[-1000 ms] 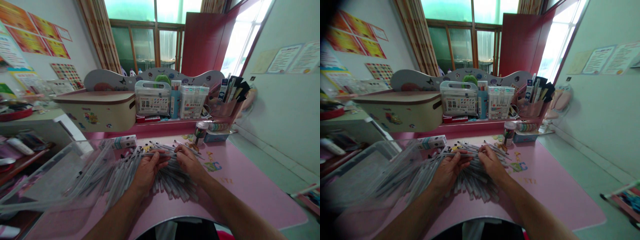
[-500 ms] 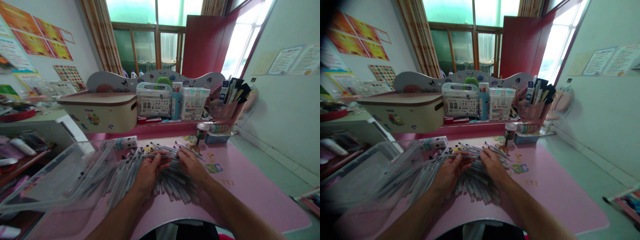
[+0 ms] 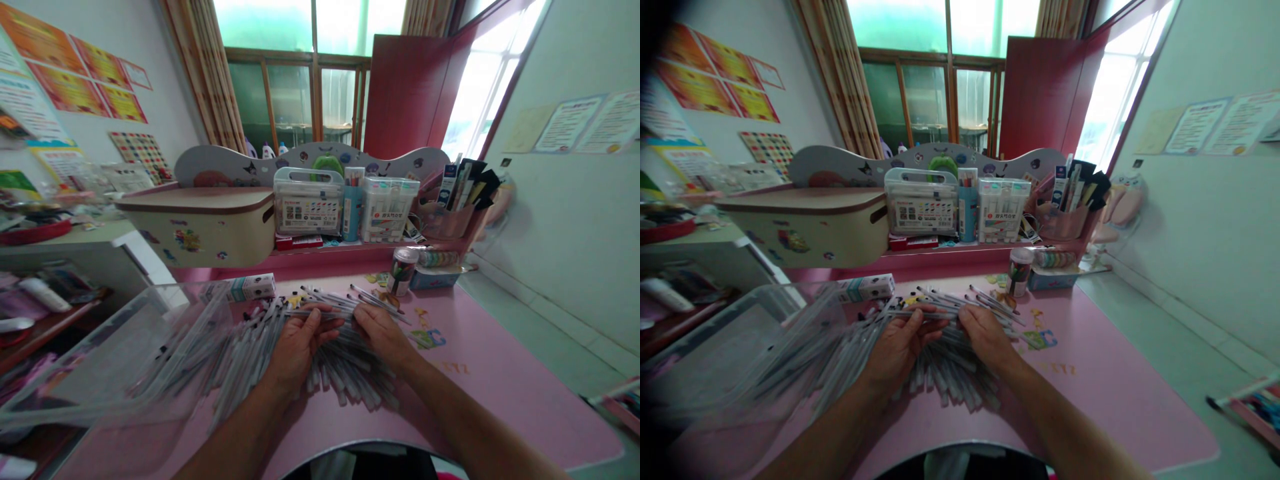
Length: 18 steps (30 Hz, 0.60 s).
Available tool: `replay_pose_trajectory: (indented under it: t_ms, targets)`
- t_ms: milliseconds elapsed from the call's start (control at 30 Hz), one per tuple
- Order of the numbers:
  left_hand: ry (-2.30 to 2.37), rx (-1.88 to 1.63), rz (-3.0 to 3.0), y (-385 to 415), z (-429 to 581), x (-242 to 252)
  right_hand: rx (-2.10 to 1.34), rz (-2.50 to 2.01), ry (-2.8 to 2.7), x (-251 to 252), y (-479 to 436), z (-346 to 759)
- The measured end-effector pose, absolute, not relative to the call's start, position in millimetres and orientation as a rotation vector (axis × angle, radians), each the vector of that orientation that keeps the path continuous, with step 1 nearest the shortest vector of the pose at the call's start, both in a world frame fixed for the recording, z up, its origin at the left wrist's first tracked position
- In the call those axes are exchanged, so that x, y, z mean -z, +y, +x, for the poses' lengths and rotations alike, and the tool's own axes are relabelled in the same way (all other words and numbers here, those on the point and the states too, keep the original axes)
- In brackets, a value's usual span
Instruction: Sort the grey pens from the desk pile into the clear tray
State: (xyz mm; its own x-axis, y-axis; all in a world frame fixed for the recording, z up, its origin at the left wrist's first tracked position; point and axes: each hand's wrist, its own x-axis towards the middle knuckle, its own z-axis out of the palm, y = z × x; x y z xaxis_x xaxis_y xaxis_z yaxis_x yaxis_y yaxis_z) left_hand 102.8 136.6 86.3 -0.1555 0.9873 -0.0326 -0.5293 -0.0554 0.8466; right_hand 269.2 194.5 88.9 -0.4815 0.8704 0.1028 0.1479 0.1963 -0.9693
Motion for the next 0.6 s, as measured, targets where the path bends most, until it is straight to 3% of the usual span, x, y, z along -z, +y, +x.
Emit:
replay_pose_trajectory:
  t_ms: [433, 600]
  targets:
    - [0.899, -1.547, 0.715, 135.9, 104.8, -86.0, -1.386, -0.923, -1.793, -91.2, 192.6, 268.8]
    - [0.922, -1.564, 0.687, 136.0, 103.3, -87.1, -1.606, -0.875, -1.507, -93.5, 190.7, 264.8]
